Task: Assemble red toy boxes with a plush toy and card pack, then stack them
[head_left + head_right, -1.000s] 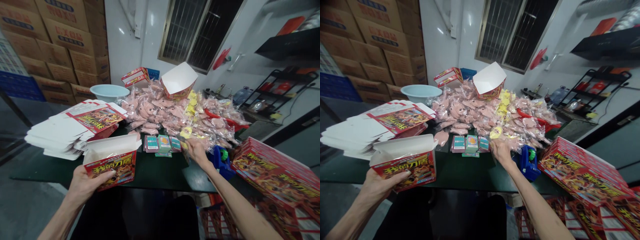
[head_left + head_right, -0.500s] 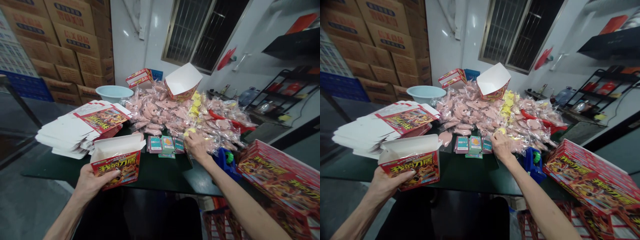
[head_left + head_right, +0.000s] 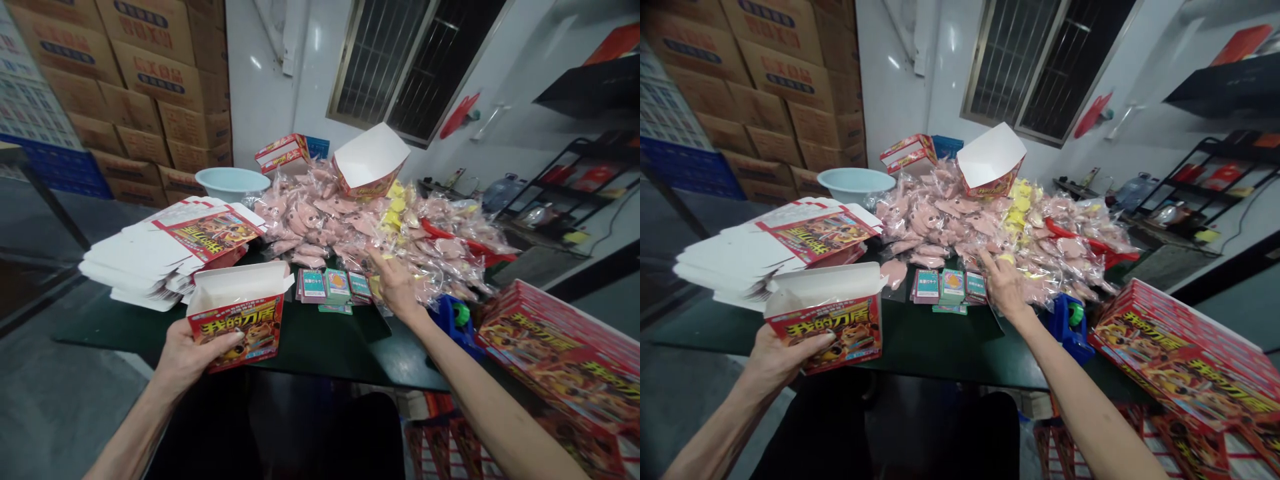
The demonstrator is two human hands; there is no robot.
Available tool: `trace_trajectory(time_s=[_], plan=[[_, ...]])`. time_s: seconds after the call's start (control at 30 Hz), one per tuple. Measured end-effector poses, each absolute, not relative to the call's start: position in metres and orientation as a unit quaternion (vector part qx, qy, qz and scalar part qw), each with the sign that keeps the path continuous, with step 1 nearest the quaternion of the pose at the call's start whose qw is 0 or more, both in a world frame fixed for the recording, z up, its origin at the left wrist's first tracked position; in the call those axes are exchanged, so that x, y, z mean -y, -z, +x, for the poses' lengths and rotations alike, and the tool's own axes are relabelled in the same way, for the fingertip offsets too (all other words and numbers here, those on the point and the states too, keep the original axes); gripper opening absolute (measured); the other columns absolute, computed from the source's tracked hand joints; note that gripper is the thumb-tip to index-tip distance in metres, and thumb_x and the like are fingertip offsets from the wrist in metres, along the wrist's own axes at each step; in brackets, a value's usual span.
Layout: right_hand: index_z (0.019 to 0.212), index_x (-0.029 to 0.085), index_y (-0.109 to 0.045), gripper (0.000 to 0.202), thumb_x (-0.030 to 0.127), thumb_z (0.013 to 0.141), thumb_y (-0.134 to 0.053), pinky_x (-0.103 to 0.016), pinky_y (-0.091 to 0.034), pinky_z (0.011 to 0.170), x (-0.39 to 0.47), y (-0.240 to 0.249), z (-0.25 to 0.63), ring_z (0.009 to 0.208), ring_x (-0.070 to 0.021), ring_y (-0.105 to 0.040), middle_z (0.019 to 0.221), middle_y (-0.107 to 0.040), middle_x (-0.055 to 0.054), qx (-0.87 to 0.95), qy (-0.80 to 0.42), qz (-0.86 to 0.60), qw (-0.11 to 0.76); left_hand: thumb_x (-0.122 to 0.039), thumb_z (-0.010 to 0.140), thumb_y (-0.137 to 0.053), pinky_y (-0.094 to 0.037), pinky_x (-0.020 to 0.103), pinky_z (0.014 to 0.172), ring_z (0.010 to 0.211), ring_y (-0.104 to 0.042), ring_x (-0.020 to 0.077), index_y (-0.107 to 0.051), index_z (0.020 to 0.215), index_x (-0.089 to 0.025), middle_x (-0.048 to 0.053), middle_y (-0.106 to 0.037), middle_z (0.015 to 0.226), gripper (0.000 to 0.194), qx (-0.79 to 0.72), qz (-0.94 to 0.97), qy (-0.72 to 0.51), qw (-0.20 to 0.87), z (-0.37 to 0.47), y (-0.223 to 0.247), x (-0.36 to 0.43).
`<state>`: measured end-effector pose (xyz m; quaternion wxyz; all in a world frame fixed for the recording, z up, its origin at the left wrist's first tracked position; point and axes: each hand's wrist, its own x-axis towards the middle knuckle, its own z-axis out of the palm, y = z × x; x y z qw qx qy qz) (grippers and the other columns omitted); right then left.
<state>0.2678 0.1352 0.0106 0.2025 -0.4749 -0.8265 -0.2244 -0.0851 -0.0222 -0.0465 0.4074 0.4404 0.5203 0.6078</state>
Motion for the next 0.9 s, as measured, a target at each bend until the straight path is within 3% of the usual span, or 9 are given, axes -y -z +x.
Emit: trace_trajectory(time_s=[0.17, 0.23, 0.4, 0.6, 0.9], plan=[[0.097, 0.013, -0.066, 0.03, 0.015, 0.089, -0.037, -0.038, -0.035, 0.079, -0.132, -0.021, 0.239, 0.089, -0.0253, -0.047, 0.09, -0.057, -0.014, 0.887, 0.214, -0.389, 0.128, -0.025, 0.055, -0.081, -0.059, 0.037, 0.073, 0.076, -0.07, 0.0251, -0.072, 0.086, -0.012, 0.006, -0.075, 0.084, 0.034, -0.514, 0.433, -0.622, 0.402, -0.085, 0.051, 0.021], [0.099, 0.014, -0.066, 0.024, 0.024, 0.087, -0.047, -0.037, -0.035, 0.082, -0.134, -0.018, 0.233, 0.092, -0.0248, -0.046, 0.094, -0.057, -0.013, 0.914, 0.18, -0.351, 0.097, -0.026, 0.053, -0.082, -0.059, 0.037, 0.072, 0.075, -0.07, 0.026, -0.072, 0.085, -0.013, 0.007, -0.075, 0.084, 0.036, -0.514, 0.43, -0.625, 0.4, -0.085, 0.051, 0.02], [0.103, 0.015, -0.067, 0.042, 0.046, 0.075, -0.064, -0.034, -0.04, 0.074, -0.154, -0.002, 0.238, 0.087, -0.024, -0.05, 0.094, -0.057, -0.012, 0.938, 0.082, -0.333, 0.056, -0.026, 0.052, -0.082, -0.06, 0.035, 0.069, 0.072, -0.071, 0.0253, -0.073, 0.082, -0.014, 0.007, -0.075, 0.081, 0.033, -0.516, 0.421, -0.625, 0.408, -0.085, 0.049, 0.021], [0.097, 0.017, -0.072, 0.04, 0.045, 0.069, -0.071, -0.032, -0.045, 0.076, -0.173, 0.007, 0.247, 0.088, -0.0225, -0.058, 0.099, -0.06, -0.01, 0.927, -0.02, -0.366, 0.074, -0.026, 0.053, -0.082, -0.06, 0.031, 0.066, 0.069, -0.071, 0.0233, -0.073, 0.079, -0.015, 0.006, -0.075, 0.079, 0.03, -0.516, 0.42, -0.618, 0.418, -0.086, 0.048, 0.022], [0.094, 0.022, -0.073, 0.025, 0.038, 0.082, -0.059, -0.028, -0.045, 0.073, -0.177, -0.001, 0.251, 0.077, -0.0155, -0.057, 0.086, -0.062, -0.003, 0.931, -0.076, -0.348, 0.083, -0.028, 0.051, -0.082, -0.06, 0.033, 0.066, 0.071, -0.071, 0.0255, -0.073, 0.081, -0.015, 0.007, -0.075, 0.08, 0.034, -0.527, 0.427, -0.615, 0.402, -0.086, 0.051, 0.021]])
